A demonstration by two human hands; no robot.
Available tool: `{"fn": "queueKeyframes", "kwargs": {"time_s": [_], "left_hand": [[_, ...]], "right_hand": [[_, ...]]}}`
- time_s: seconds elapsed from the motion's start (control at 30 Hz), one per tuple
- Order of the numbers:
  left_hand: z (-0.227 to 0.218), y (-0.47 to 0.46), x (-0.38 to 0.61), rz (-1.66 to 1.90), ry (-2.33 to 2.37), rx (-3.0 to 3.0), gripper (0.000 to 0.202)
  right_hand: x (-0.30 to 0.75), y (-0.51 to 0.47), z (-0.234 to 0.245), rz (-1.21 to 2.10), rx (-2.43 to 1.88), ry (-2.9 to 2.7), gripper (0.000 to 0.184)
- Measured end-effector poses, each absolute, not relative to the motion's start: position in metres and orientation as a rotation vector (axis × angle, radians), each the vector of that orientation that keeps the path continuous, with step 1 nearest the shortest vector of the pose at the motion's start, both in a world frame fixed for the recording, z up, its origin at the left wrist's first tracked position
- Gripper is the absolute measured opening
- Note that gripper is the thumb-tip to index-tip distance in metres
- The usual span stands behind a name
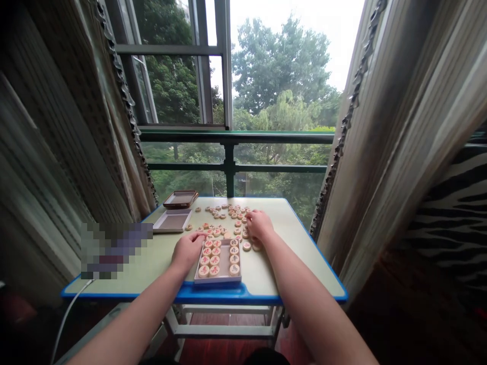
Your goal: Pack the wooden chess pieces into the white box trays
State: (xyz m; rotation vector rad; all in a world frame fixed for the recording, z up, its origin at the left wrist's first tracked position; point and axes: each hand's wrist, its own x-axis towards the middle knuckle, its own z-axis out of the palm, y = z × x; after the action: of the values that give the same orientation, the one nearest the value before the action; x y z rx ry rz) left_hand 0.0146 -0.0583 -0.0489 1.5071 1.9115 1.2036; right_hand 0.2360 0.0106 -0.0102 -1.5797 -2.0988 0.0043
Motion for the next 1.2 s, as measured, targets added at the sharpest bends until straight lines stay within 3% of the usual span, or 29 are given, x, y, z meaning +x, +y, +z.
{"fn": "queueKeyframes", "kwargs": {"time_s": [0.17, 0.3, 0.57, 0.73, 1.2], "left_hand": [[-0.031, -0.032, 0.008, 1.38, 1.787, 1.522, 0.022], [-0.008, 0.011, 0.008, 1.256, 1.637, 1.821, 0.027], [-0.028, 0.033, 0.015, 0.887, 1.333, 2.417, 0.026], [-0.025, 0.027, 0.015, 0.637, 1.213, 2.377, 0.029], [-0.031, 0.024, 0.017, 0.829, 1.321, 2.419, 0.024]], "right_hand": [[0.234, 0.009, -0.021, 0.067, -1.155, -2.298, 0.022], [0.222, 0.003, -0.016, 0.145, -0.969, -2.464, 0.03], [0.226, 0.005, -0.015, 0.157, -1.168, -2.463, 0.017], [0.226, 0.01, -0.015, 0.155, -1.3, -2.441, 0.014], [0.219, 0.005, -0.019, 0.094, -1.396, -2.355, 0.025]]}}
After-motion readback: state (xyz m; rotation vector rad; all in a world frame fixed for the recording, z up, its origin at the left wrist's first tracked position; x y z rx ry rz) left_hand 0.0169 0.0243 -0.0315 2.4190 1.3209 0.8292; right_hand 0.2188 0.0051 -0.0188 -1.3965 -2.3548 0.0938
